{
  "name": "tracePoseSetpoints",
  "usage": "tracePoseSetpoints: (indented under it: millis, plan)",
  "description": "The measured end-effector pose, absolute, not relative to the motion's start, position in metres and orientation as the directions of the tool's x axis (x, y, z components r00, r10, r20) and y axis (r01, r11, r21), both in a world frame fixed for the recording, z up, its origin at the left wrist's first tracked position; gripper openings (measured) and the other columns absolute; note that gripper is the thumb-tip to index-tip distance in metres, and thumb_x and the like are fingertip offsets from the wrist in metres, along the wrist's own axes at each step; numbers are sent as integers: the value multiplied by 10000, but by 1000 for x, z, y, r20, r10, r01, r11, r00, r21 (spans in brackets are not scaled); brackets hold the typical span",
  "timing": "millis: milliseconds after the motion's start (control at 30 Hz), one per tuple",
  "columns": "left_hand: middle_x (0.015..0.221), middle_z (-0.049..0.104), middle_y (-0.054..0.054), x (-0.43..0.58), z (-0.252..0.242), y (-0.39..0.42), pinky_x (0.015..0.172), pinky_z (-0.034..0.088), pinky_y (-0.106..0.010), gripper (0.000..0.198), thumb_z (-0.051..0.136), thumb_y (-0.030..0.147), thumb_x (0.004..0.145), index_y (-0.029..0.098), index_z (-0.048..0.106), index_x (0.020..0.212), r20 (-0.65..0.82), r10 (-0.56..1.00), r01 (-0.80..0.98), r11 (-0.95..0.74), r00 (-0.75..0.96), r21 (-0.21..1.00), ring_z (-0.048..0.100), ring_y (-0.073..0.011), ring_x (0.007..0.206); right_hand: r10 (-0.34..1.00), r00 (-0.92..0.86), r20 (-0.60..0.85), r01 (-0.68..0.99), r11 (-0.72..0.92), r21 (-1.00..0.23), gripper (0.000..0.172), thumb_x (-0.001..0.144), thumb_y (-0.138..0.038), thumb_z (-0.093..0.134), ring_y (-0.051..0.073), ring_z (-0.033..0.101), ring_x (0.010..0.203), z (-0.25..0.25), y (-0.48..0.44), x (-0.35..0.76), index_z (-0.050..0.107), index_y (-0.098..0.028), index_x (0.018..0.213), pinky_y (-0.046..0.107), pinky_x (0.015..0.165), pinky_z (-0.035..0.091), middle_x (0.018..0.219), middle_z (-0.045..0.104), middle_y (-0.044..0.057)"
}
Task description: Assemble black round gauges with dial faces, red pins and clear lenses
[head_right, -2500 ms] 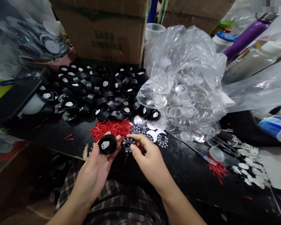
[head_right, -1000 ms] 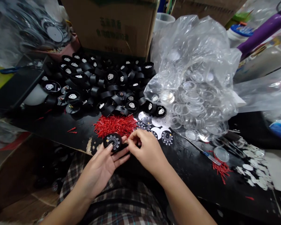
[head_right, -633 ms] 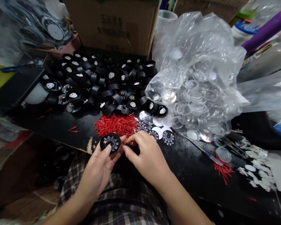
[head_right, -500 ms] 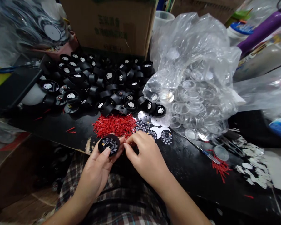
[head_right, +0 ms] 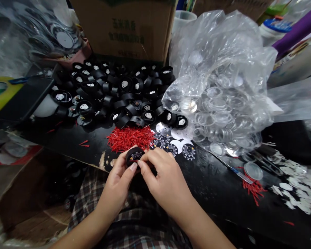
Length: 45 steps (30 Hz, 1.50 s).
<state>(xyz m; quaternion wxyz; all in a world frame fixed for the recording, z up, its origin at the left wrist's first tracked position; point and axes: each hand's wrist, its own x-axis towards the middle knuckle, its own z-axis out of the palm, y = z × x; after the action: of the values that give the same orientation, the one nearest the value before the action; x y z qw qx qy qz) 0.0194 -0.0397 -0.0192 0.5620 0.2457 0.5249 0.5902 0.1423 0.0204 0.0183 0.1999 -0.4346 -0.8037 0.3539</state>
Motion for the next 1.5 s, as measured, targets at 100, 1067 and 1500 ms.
tracePoseSetpoints:
  millis: [100,1067,1500]
  plan:
    - [1141,661,21,17,-16,-40,963,420,-235,231,568,265,886,297,608,1111,-269,932,-374,165,-244,912,587,-153,1080,839,-544,3,553,361,-751,149,917,-208,499,142,531,712,19,21,143,570,-209,786,293,686,384,751,569,-10]
    - [1090,723,-78,-4,4,-33,884,532,-307,235,560,240,869,182,655,1075,-473,866,-796,168,-162,581,677,-200,1000,678,-695,-239,211,-125,-969,599,933,-385,499,204,619,1083,6,-8,147,275,-292,1480,392,922,517,1381,524,94]
    - [1323,607,6,8,-14,-41,988,483,-367,318,606,401,847,330,667,1151,-455,878,-593,288,-151,752,519,-257,1255,774,-604,188,588,592,-551,120,912,-188,497,196,584,794,20,24,137,615,-174,931,348,735,430,838,640,56]
